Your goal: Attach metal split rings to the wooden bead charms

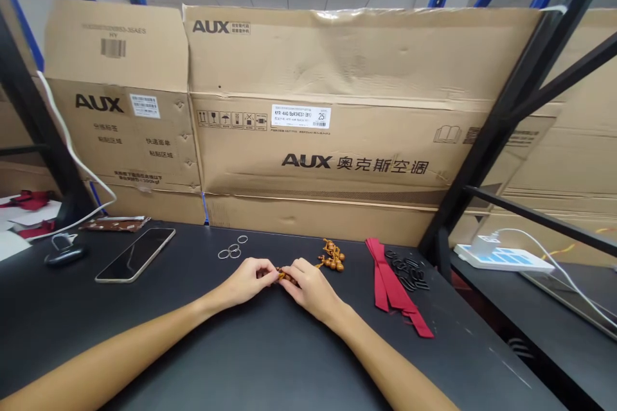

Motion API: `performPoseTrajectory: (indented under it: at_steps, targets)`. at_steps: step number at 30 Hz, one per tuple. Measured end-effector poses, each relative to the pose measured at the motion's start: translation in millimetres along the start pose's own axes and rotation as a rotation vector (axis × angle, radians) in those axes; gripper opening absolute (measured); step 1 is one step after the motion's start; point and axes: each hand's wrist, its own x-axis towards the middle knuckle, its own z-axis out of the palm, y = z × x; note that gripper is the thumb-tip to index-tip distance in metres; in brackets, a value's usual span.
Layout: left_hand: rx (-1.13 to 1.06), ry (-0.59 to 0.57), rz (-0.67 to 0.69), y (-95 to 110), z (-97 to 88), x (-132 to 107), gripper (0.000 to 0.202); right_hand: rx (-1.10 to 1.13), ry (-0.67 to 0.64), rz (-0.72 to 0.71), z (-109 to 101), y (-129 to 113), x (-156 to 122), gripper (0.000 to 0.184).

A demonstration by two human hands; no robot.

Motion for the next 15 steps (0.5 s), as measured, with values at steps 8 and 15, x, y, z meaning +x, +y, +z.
performPoseTrajectory:
  at_steps: [8,15]
  targets:
    - [0.023,0.046,0.007,3.2,-1.4,-0.5,0.026,-0.164,-0.038,-0.057,0.5,-2.9,-0.4,0.027]
    - [-0.003,0.084,0.027,-5.9,-0.8,2.8,0.027,-0.132,-0.032,-0.009,0.7,-4.8,0.3,0.035]
